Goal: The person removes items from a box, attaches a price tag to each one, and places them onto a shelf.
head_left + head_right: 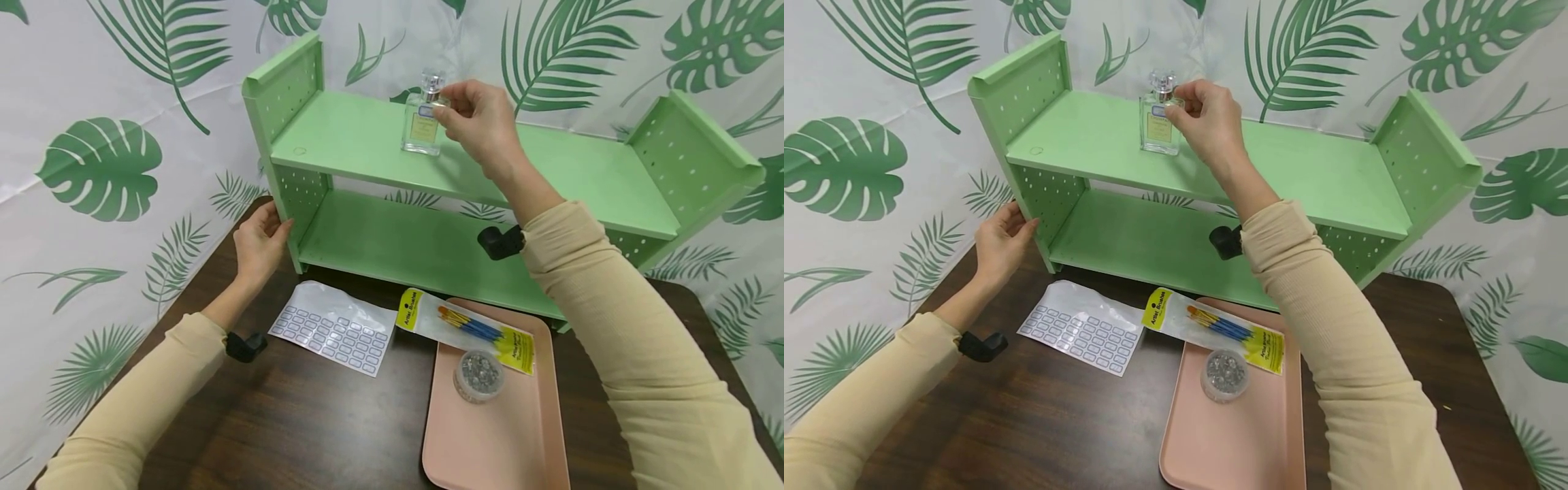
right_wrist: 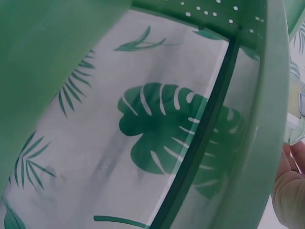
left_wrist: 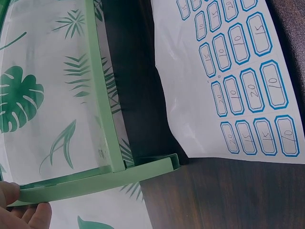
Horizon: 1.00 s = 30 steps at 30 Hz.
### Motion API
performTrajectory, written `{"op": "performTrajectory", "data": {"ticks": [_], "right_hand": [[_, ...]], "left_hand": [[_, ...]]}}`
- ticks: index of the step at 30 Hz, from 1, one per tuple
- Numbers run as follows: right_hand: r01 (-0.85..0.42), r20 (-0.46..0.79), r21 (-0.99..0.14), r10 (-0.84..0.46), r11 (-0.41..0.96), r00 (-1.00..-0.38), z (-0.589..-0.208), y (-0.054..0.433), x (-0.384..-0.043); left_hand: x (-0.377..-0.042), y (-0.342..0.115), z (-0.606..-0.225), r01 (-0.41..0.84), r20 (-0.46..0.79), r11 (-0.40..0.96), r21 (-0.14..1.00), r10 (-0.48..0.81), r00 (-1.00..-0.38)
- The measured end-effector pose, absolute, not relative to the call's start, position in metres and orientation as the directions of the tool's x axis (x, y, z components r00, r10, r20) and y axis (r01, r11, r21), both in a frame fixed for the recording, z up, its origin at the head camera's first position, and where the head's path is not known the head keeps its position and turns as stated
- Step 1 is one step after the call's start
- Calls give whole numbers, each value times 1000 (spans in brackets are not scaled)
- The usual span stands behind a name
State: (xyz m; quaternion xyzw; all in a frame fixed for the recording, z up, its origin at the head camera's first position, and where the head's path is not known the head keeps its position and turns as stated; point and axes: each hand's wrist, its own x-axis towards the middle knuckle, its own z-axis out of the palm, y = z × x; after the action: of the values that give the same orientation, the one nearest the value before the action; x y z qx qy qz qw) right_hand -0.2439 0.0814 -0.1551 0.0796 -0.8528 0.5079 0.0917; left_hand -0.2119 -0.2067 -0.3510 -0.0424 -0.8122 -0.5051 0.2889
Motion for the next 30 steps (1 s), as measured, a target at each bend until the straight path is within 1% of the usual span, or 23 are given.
{"op": "performTrajectory", "data": {"ticks": [8,11,15,20,25,28,30], "right_hand": [[-233,255,-833,-26,502,-967,-156,84,-240],[-245,284,-824,-1,511,-959,-155,88,-235],[-297,358,-821,34,488,-933,-155,95,-225],[-392,457,-820,64,417,-887,-158,110,-204],[-484,537,-804,71,346,-840,-165,129,-175],[-527,580,-776,63,346,-812,-173,141,-157],[-537,590,-769,61,347,-805,-181,150,-144]], "left_hand": [[-212,-207,-352,345,495,481,806,-229,-838],[-212,-207,-351,348,499,480,805,-229,-836],[-212,-206,-351,361,505,468,807,-229,-832],[-212,-205,-351,370,506,450,813,-232,-831],[-213,-205,-351,361,503,460,811,-235,-832],[-212,-205,-350,359,502,459,812,-236,-832],[-211,-205,-350,358,499,457,814,-237,-833]]}}
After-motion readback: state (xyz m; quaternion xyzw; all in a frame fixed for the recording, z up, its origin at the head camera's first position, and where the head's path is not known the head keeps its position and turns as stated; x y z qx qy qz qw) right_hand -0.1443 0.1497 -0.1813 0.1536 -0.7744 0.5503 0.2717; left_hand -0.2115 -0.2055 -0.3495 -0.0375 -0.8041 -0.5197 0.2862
